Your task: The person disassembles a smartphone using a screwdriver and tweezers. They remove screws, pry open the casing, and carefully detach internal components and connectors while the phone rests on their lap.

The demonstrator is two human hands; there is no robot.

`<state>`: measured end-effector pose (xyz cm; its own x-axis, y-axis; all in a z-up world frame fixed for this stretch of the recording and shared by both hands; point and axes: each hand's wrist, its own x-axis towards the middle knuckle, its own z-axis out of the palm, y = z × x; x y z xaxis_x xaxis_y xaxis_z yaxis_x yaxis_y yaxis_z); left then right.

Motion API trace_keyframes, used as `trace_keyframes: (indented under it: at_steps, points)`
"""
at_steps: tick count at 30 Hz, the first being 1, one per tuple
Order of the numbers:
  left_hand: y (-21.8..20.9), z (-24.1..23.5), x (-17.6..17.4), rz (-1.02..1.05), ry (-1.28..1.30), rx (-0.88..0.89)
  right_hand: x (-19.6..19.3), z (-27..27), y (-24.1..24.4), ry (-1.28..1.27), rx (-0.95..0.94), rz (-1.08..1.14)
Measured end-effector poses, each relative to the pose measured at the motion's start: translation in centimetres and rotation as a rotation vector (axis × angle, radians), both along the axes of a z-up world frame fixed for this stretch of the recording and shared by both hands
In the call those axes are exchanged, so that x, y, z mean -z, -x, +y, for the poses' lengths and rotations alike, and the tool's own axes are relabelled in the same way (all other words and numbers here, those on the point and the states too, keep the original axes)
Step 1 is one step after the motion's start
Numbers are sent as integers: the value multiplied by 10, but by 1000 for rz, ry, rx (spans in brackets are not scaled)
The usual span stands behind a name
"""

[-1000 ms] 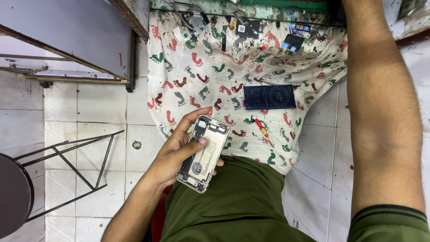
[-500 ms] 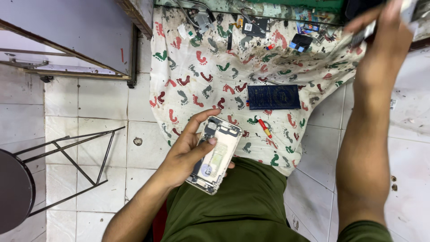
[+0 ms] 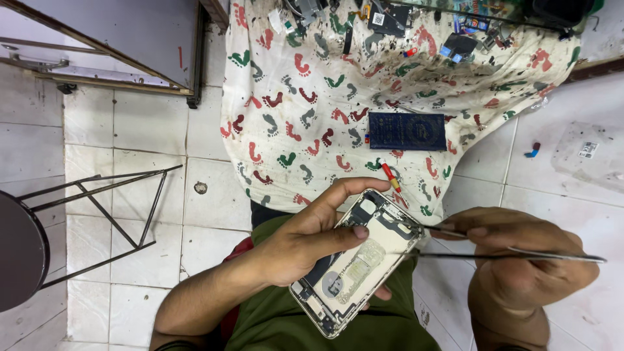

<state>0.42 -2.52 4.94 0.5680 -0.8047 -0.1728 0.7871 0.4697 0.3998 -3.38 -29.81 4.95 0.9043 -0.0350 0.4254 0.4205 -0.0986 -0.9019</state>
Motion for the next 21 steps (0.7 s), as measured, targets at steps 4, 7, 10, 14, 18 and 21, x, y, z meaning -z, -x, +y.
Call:
trace_keyframes:
  at_steps: [4,7,10,14,18,21]
  points:
    - [3,2,-4,38,17,12,-6,2,-10,3,-31,-59]
    - [3,6,-6,40,2,53,-16,9,-21,58,-27,-64]
    - [1,10,-7,100,47,113,-29,19,-26,61,-26,-2]
    - [0,13,-7,115,82,139,-43,25,-25,123,-82,108]
    - [-2,9,-5,111,80,132,-49,24,-30,186,-85,103]
    - [-2,6,-3,68,7,106,-52,24,-32,198,-98,96]
